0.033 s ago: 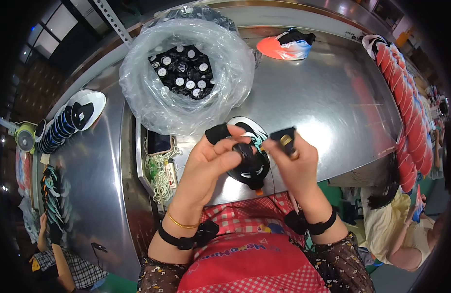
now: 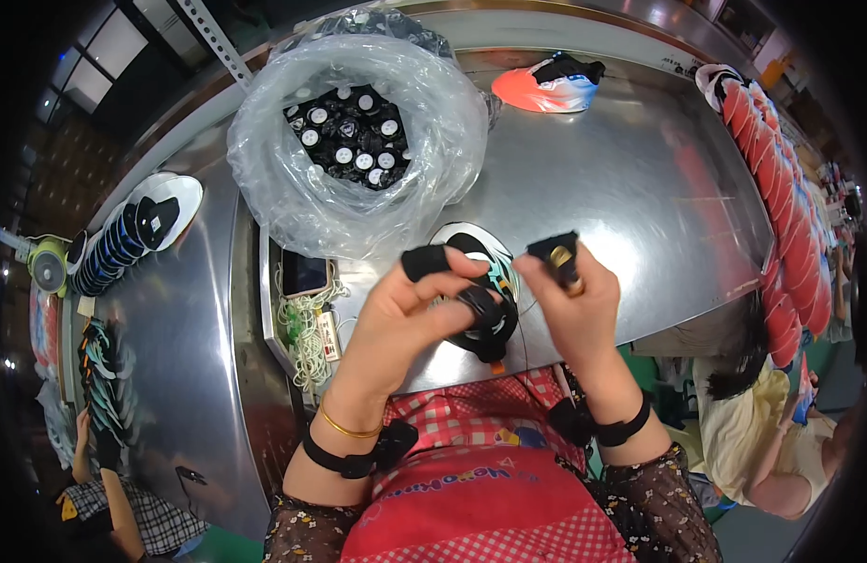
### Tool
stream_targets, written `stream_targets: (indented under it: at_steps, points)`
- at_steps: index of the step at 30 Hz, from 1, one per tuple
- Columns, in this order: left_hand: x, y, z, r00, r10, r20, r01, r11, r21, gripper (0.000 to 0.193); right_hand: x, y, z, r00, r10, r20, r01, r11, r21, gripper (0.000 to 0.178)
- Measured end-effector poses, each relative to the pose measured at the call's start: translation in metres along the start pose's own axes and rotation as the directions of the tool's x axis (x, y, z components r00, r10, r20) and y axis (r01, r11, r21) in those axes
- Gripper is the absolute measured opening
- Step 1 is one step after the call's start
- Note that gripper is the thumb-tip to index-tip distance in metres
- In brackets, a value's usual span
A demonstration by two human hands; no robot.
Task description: Assembling components of a sneaker on a manufacturing line.
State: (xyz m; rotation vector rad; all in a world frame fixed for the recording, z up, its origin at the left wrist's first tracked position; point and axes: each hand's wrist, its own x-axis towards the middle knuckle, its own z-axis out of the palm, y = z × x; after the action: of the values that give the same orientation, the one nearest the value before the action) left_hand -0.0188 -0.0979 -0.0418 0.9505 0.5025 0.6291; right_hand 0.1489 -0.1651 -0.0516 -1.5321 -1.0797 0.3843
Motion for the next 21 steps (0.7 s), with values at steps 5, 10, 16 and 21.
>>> stream_targets:
  at_steps: [5,10,16,21]
  points:
    - [0.002,-0.024,0.006,0.984,-0.007,0.177,-0.064,0.918,0.391,0.027,0.014,0.000,0.000,0.985,0.048,0.168,-0.062,0.995,0.078,0.019]
    - [0.007,-0.027,-0.004,0.999,0.016,0.045,-0.021,0.995,0.102,0.024,0.013,0.007,-0.008,0.914,0.200,0.352,-0.329,0.875,0.356,0.018]
    - [0.006,-0.025,0.000,0.997,0.005,0.083,-0.018,0.987,0.160,0.020,0.013,0.010,0.002,0.920,0.265,0.288,-0.368,0.838,0.403,0.013]
    - [0.006,-0.030,-0.004,0.990,0.015,0.142,-0.050,0.969,0.243,0.019,0.011,0.002,0.003,0.887,0.245,0.391,-0.415,0.794,0.444,0.012]
